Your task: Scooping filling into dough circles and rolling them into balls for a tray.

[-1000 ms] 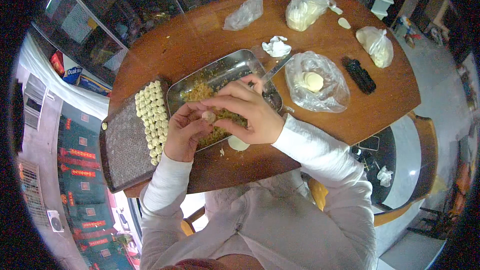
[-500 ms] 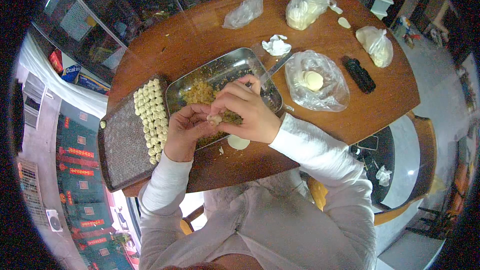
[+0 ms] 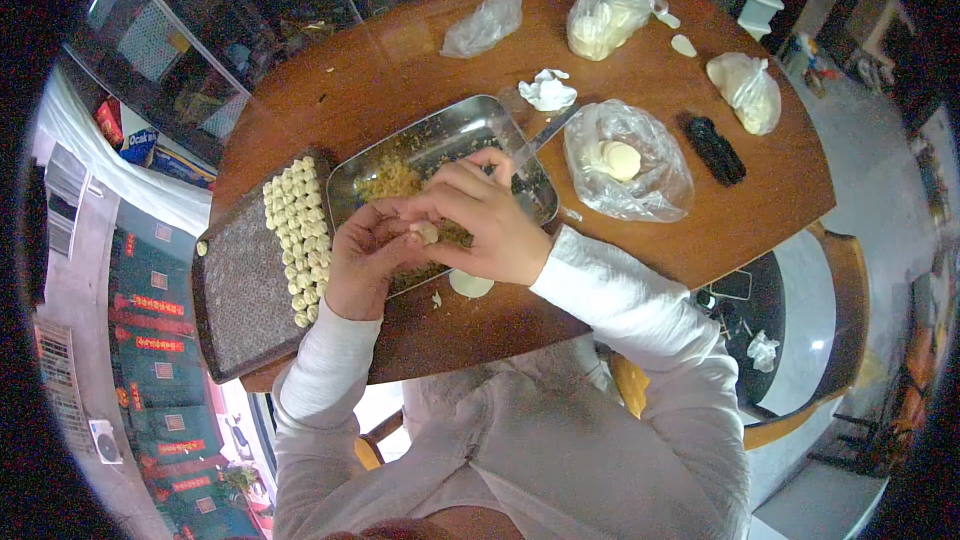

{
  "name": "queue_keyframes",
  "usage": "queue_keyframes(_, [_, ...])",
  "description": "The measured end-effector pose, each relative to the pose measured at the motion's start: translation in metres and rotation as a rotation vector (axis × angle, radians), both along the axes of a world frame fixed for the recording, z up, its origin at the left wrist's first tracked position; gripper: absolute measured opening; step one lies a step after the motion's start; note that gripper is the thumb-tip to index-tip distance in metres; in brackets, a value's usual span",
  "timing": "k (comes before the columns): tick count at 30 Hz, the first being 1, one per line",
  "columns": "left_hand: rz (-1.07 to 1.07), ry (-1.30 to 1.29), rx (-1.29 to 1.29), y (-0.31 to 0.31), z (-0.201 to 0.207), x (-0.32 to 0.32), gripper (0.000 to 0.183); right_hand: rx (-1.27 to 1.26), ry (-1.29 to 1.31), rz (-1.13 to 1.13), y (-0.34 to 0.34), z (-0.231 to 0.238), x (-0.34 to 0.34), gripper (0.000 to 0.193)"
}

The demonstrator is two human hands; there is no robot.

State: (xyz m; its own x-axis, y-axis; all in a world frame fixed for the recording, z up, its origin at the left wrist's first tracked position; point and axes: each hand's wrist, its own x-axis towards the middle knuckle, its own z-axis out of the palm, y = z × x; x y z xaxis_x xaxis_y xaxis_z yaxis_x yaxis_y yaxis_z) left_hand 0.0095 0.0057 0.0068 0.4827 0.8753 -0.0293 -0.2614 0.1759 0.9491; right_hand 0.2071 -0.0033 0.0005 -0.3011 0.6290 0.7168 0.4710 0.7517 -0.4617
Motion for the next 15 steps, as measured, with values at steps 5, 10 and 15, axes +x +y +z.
queue_keyframes(5, [0.060,0.026,-0.030,0.000,0.000,-0.001,0.031,0.019,-0.011,0.058,0.000,0.004,0.007,0.033])
queue_keyframes(10, [0.041,0.015,-0.045,-0.002,0.006,0.000,0.031,0.026,0.006,0.023,0.002,-0.002,0.006,0.034])
queue_keyframes(15, [0.035,0.033,0.020,0.000,-0.003,-0.001,0.026,-0.019,0.023,-0.026,0.001,-0.001,-0.003,0.039])
